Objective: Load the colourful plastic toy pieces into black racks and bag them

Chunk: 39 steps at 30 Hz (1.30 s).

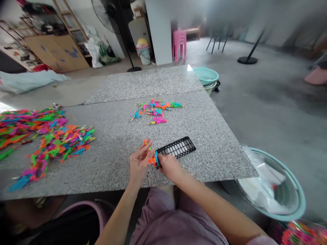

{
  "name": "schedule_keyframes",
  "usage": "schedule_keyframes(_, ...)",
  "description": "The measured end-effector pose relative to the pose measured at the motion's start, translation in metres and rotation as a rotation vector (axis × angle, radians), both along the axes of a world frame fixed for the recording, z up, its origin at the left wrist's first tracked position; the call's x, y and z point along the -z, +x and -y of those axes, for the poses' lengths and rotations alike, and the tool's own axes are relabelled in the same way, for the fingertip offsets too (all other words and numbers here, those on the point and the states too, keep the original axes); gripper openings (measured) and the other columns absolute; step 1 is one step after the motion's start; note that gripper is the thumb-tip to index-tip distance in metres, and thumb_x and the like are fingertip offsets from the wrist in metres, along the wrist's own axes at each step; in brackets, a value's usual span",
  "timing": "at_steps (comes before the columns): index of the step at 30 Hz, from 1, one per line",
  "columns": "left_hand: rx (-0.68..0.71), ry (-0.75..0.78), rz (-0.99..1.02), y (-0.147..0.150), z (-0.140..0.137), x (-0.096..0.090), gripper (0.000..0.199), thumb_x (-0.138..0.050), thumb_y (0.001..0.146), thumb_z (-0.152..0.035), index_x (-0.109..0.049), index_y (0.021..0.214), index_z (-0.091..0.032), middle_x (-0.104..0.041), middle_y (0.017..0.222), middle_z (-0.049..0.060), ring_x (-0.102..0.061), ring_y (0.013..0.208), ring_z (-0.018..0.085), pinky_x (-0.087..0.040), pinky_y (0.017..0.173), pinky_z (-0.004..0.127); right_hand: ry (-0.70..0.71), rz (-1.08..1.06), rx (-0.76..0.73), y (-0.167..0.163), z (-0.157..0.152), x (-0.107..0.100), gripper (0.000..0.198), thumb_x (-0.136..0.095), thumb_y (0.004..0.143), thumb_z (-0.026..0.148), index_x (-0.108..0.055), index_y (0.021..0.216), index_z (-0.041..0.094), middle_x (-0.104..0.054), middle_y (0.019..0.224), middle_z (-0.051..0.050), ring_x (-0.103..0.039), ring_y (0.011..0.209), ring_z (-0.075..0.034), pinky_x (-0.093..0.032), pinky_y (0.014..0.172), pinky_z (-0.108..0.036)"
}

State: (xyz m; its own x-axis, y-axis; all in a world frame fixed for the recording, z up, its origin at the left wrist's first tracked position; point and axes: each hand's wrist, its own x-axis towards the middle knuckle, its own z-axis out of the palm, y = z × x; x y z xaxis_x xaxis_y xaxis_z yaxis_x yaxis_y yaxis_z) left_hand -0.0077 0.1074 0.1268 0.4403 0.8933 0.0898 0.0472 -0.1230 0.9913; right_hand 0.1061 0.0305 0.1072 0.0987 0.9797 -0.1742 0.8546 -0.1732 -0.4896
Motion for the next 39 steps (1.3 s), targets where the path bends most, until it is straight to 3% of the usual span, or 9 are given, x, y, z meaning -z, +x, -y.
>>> schedule_keyframes(6,0.04,-0.082,-0.016,-0.003,-0.004,-0.002,0.054,-0.081,0.068,-0.029,-0.068,0.12,-0.023,-0.057,0.139,0.006,-0.044,0.137,0.027,-0.034,0.115,0.041,-0.052,-0.19,-0.158,0.036,-0.013,-0.004,0.024,-0.069,0.077,0.018,-0.067,0.101,0.017,-0.073,0.09,-0.005,-0.068,0.082,-0.018,-0.045,0.071,-0.023)
schedule_keyframes(12,0.037,-0.084,-0.059,-0.007,-0.005,-0.007,0.057,-0.082,0.066,-0.031,-0.068,0.121,-0.025,-0.056,0.14,0.007,-0.039,0.14,0.03,-0.029,0.117,0.046,0.234,0.194,0.067,0.086,-0.118,-0.013,0.034,-0.048,0.093,0.013,-0.058,0.125,0.014,-0.061,0.126,-0.015,-0.054,0.116,-0.026,-0.046,0.091,-0.035)
schedule_keyframes(16,0.061,-0.069,-0.111,-0.008,-0.006,-0.003,0.057,-0.08,0.069,-0.035,-0.067,0.123,-0.026,-0.059,0.137,0.008,-0.036,0.141,0.03,-0.027,0.117,0.049,0.302,0.288,-0.106,0.064,-0.167,0.003,0.042,-0.038,0.095,0.007,-0.052,0.133,0.019,-0.055,0.133,-0.014,-0.044,0.129,-0.025,-0.039,0.104,-0.042)
schedule_keyframes(23,0.087,-0.033,-0.121,-0.011,-0.007,-0.004,0.055,-0.079,0.072,-0.034,-0.065,0.124,-0.027,-0.055,0.141,0.005,-0.039,0.14,0.03,-0.026,0.118,0.05,0.394,0.17,-0.37,0.104,-0.128,0.029,0.033,-0.042,0.083,-0.004,-0.065,0.094,0.016,-0.067,0.113,-0.009,-0.051,0.123,-0.02,-0.028,0.113,-0.04)
schedule_keyframes(28,0.086,-0.025,-0.126,-0.009,-0.007,-0.007,0.054,-0.08,0.071,-0.033,-0.066,0.123,-0.027,-0.056,0.14,0.005,-0.038,0.14,0.029,-0.027,0.118,0.05,0.408,0.067,-0.013,0.1,-0.109,0.025,0.026,-0.044,0.083,0.001,-0.064,0.093,0.016,-0.068,0.103,-0.009,-0.056,0.115,-0.021,-0.042,0.097,-0.032)
schedule_keyframes(30,0.079,-0.017,-0.13,-0.009,-0.007,-0.008,0.053,-0.079,0.073,-0.034,-0.066,0.123,-0.026,-0.055,0.141,0.005,-0.039,0.14,0.029,-0.027,0.118,0.05,0.357,0.082,0.252,0.085,-0.116,0.02,0.02,-0.052,0.09,0.021,-0.061,0.106,0.013,-0.067,0.106,-0.014,-0.061,0.105,-0.025,-0.046,0.09,-0.034)
schedule_keyframes(32,0.068,-0.013,-0.135,-0.009,-0.007,-0.007,0.053,-0.079,0.073,-0.035,-0.066,0.124,-0.026,-0.056,0.141,0.005,-0.039,0.14,0.029,-0.028,0.118,0.051,0.238,0.071,0.435,0.075,-0.129,0.013,0.041,-0.058,0.089,0.041,-0.058,0.115,0.009,-0.066,0.108,-0.019,-0.063,0.102,-0.029,-0.048,0.085,-0.037)
schedule_keyframes(34,0.069,0.001,-0.14,-0.01,-0.007,-0.007,0.055,-0.08,0.071,-0.035,-0.065,0.124,-0.026,-0.057,0.139,0.006,-0.04,0.139,0.03,-0.028,0.117,0.051,0.091,0.034,0.477,0.075,-0.142,0.007,0.048,-0.062,0.087,0.047,-0.06,0.114,0.008,-0.067,0.106,-0.021,-0.065,0.1,-0.031,-0.049,0.082,-0.037)
schedule_keyframes(39,0.122,0.033,-0.162,-0.015,-0.012,-0.006,0.057,-0.08,0.072,-0.036,-0.064,0.126,-0.028,-0.057,0.139,0.006,-0.039,0.14,0.029,-0.025,0.118,0.052,-0.053,-0.066,0.363,0.101,-0.136,0.006,0.012,-0.067,0.08,0.024,-0.071,0.082,0.013,-0.071,0.073,-0.011,-0.07,0.075,-0.023,-0.049,0.067,-0.027)
